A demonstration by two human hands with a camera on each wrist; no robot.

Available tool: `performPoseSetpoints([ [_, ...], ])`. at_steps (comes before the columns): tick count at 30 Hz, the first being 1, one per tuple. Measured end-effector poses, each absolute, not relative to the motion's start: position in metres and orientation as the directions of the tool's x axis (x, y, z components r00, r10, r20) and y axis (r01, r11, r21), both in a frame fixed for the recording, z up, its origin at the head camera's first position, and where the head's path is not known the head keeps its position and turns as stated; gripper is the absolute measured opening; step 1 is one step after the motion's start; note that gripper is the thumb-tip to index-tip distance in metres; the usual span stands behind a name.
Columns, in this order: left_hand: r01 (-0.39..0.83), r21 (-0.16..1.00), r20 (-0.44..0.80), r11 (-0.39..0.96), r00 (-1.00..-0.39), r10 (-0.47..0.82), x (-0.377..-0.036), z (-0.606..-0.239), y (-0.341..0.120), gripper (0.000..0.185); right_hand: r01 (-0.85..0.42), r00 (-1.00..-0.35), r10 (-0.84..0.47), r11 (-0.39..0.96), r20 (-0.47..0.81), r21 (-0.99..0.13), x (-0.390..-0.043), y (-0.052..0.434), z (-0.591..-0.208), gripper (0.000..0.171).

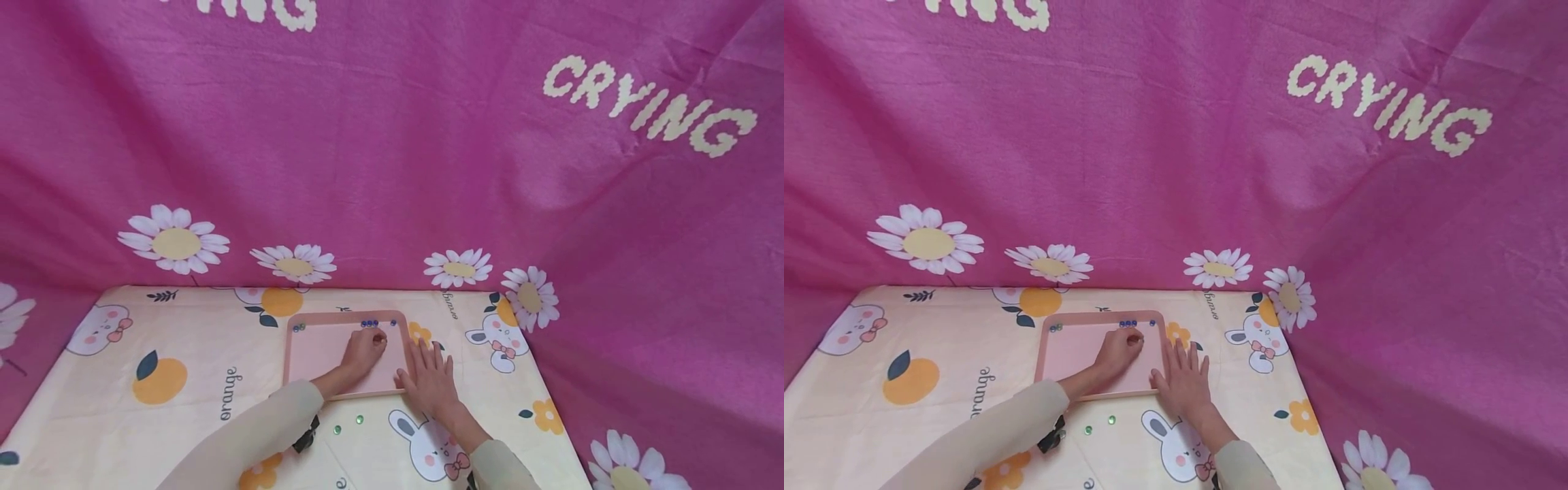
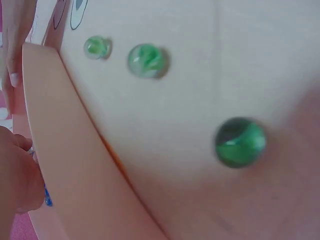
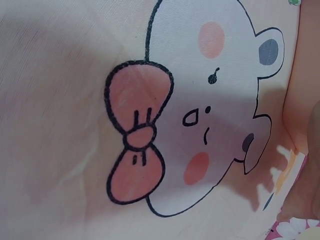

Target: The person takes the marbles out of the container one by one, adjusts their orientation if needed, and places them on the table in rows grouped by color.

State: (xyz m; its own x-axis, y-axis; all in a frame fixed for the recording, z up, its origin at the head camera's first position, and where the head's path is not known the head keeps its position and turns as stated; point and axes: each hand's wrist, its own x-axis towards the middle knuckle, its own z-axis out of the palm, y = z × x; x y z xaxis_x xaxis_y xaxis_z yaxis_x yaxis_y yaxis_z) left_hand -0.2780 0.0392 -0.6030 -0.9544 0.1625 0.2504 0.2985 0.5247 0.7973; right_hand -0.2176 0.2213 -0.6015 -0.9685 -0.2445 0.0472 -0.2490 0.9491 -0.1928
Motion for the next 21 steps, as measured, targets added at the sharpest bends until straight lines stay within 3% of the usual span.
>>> performPoseSetpoints([
  [14,0.250,0.878,0.135,0.408,-0.948,0.289,-0.231,-0.588,0.036,0.012,-0.255,-0.967,-0.251,0.955,0.041,-0.151,-0.214,0.222,-0.602,0.073],
  [21,0.283,0.893,0.143,0.350,-0.915,0.377,-0.212,-0.587,0.036,0.014,-0.259,-0.966,-0.254,0.955,0.050,-0.148,-0.216,0.222,-0.601,0.071],
])
